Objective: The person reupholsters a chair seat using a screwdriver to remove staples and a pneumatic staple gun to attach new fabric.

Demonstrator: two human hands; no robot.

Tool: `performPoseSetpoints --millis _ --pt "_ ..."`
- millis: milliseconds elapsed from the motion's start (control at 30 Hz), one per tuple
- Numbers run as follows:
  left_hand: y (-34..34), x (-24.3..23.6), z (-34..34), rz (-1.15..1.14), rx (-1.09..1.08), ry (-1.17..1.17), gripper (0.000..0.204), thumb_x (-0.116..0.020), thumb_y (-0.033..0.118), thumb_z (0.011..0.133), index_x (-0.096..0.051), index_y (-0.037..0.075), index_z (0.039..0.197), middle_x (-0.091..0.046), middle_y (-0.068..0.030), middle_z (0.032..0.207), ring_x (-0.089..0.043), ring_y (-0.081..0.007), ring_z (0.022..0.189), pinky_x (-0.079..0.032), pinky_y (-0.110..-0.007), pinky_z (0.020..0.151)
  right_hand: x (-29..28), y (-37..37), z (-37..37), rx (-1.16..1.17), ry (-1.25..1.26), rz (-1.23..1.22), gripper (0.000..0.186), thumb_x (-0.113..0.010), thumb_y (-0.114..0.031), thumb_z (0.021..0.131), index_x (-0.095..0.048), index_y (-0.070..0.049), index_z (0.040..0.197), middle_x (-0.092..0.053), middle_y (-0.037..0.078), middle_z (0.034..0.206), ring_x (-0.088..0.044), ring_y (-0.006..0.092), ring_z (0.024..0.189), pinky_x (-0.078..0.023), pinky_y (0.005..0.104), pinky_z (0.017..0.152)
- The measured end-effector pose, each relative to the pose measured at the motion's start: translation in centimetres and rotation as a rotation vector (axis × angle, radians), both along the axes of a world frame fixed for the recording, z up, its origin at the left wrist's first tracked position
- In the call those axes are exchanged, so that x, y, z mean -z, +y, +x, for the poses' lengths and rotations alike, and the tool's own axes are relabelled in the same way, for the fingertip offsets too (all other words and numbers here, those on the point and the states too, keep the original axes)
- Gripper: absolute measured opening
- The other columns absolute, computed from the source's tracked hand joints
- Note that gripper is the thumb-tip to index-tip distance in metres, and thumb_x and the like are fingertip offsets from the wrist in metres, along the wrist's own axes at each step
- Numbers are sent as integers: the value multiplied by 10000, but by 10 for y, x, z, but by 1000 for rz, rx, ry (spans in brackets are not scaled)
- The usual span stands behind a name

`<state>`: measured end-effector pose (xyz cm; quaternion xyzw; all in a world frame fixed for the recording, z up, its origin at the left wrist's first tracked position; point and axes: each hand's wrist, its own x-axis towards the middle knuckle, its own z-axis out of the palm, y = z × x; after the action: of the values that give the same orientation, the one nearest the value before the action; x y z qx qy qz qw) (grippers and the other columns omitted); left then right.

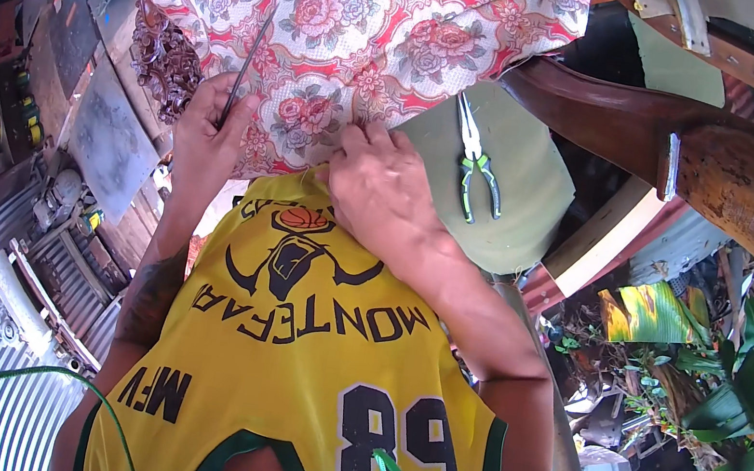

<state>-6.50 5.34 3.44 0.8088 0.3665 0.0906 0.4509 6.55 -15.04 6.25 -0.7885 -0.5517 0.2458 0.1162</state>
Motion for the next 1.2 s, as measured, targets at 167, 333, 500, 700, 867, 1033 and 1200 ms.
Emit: performPoseSetpoints --millis 167,333,500,700,867,1033,1200 --pt "-4 1 -4 -22 -7 9 284 -723 143 1008 -661 -2 1245 -648 -10 785 -541 -34 672 -419 -224 570 14 20 20 215 -246 425 245 -757 -197 898 -751 4 1038 -707 168 1131 -646 346 1154 -489 467 1020" --pt "-13 2 -1 -55 -22 -45 255 -742 119 984 -665 -7 1192 -675 -59 747 -546 -86 594 -444 -292 545 44 22 -2 -37 -287 468 165 -760 -158 889 -746 -3 944 -711 159 1097 -655 342 1105 -519 481 987" --pt "-8 9 -4 -8 -30 -97 249 -733 131 995 -667 -16 1185 -676 -62 753 -540 -86 603 -443 -291 546 32 21 0 -38 185 483 211 -795 -142 841 -742 7 980 -713 141 1101 -665 360 1092 -543 483 971" --pt "-5 3 -2 -65 -40 -29 235 -722 126 1002 -674 -28 1173 -694 -65 777 -566 -91 627 -466 -295 568 38 12 1 -123 271 468 187 -783 -226 883 -786 -53 953 -739 124 1074 -692 328 1097 -554 449 987" --pt "-1 14 -14 -48 -117 -105 230 -716 104 998 -675 -30 1180 -718 -81 848 -609 -108 677 -500 -291 609 26 -28 6 121 293 466 182 -778 -227 915 -746 -58 855 -732 86 908 -714 306 809 -593 422 747" --pt "2 21 -15 -51 -276 -2 468 -863 237 880 -666 -9 1227 -707 -113 929 -663 -182 829 -548 -342 734 31 -72 17 395 52 219 111 -791 -158 899 -749 -58 875 -742 99 935 -723 301 831 -592 430 735" --pt "-18 35 12 212 -235 16 1018 -969 477 677 -486 43 1461 -536 -220 1229 -583 -367 1121 -507 -482 944 25 -42 27 360 -111 411 142 -795 -110 868 -757 -46 989 -728 87 1010 -693 294 918 -550 426 822"
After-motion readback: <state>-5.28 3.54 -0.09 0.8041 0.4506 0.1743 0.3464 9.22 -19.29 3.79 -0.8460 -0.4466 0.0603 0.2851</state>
